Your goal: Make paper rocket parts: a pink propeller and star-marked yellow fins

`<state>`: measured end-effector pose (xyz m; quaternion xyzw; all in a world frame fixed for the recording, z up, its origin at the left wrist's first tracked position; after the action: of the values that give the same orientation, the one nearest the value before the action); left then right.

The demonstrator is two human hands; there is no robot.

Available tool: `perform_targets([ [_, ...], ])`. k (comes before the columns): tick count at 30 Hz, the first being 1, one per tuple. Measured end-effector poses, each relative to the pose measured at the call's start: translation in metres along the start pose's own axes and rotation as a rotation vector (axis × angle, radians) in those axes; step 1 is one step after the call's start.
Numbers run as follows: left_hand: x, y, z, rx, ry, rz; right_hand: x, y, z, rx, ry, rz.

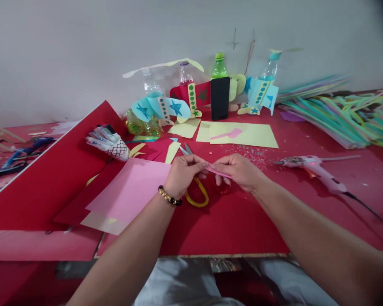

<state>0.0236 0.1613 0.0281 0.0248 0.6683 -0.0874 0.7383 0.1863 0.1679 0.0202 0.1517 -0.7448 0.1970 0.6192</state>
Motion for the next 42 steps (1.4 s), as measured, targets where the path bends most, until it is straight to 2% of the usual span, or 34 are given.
perform_targets([
  [25,-0.0003,0.0023,-0.003,-0.012,-0.022,0.0,0.005,-0.0021,0.0023,-0.031,-0.053,-0.05],
  [30,-0.0006,0.0048,-0.0033,0.055,0.067,0.06,0.0079,-0.003,0.0016,-0.041,-0.063,-0.028],
  [36,-0.0009,0.0057,-0.0043,0.099,0.184,0.094,0.0048,-0.0015,0.0013,0.009,-0.069,-0.039],
  [42,-0.0061,0.0036,-0.008,0.068,0.161,0.04,-0.0019,0.0002,-0.0003,0.073,0.036,0.058],
])
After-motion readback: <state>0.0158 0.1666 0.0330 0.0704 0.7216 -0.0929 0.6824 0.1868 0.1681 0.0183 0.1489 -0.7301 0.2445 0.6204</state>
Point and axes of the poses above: each hand's wrist, its own y-axis towards the middle knuckle, its own z-axis out of the palm, x = y × z, the point moved 3 cm from there along y, towards the middle knuckle, and after that the axes turned 2 degrees about -y, right-handed, at the moved point
